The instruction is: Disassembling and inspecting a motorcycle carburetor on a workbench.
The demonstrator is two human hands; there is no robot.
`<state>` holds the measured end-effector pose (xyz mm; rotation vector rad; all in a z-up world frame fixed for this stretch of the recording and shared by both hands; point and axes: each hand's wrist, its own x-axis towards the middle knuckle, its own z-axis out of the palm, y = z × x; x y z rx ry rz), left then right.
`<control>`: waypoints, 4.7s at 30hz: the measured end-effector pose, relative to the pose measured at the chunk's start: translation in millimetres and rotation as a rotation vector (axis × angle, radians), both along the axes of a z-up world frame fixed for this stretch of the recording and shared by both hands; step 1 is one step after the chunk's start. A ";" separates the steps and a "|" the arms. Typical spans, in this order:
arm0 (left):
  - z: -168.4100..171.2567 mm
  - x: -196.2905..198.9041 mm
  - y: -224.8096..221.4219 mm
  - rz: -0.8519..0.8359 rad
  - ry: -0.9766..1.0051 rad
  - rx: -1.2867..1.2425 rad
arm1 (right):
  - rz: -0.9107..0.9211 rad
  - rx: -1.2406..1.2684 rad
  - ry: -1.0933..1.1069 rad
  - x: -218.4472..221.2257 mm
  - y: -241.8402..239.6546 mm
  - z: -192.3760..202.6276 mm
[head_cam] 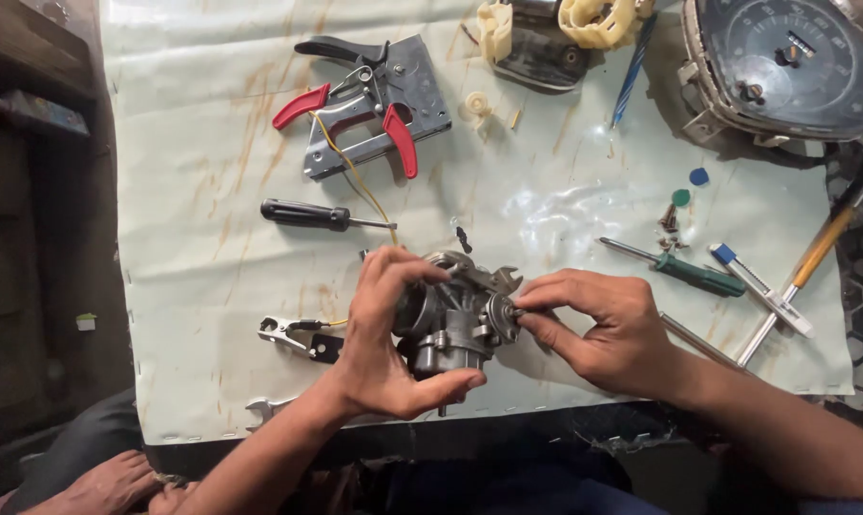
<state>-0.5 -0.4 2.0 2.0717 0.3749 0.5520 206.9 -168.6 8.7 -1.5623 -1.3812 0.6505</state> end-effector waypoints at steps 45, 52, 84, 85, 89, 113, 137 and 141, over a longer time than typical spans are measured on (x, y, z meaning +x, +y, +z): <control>20.5 -9.5 -10.7 0.022 -0.077 0.267 | 0.168 0.213 -0.253 19.3 8.1 -1.6; 19.3 -9.5 -9.4 -0.008 -0.070 0.270 | 0.166 0.233 -0.257 19.2 10.8 1.2; -1.0 -19.0 7.9 -0.117 -0.074 0.218 | 0.284 0.289 -0.257 8.9 3.5 0.2; -1.8 -18.9 8.2 -0.118 -0.073 0.220 | 0.283 0.291 -0.258 8.7 5.2 0.6; -4.2 -18.7 6.9 -0.125 -0.083 0.237 | 0.219 0.347 -0.346 4.6 7.8 -0.2; -5.8 -19.6 4.9 -0.120 -0.107 0.253 | 0.338 0.430 -0.436 14.1 12.3 -0.1; -5.4 -18.4 13.4 -0.151 -0.102 0.221 | 0.258 0.458 -0.432 10.1 12.6 -10.4; -6.8 -18.5 13.9 -0.135 -0.120 0.203 | 0.165 0.442 -0.444 1.5 11.6 -9.8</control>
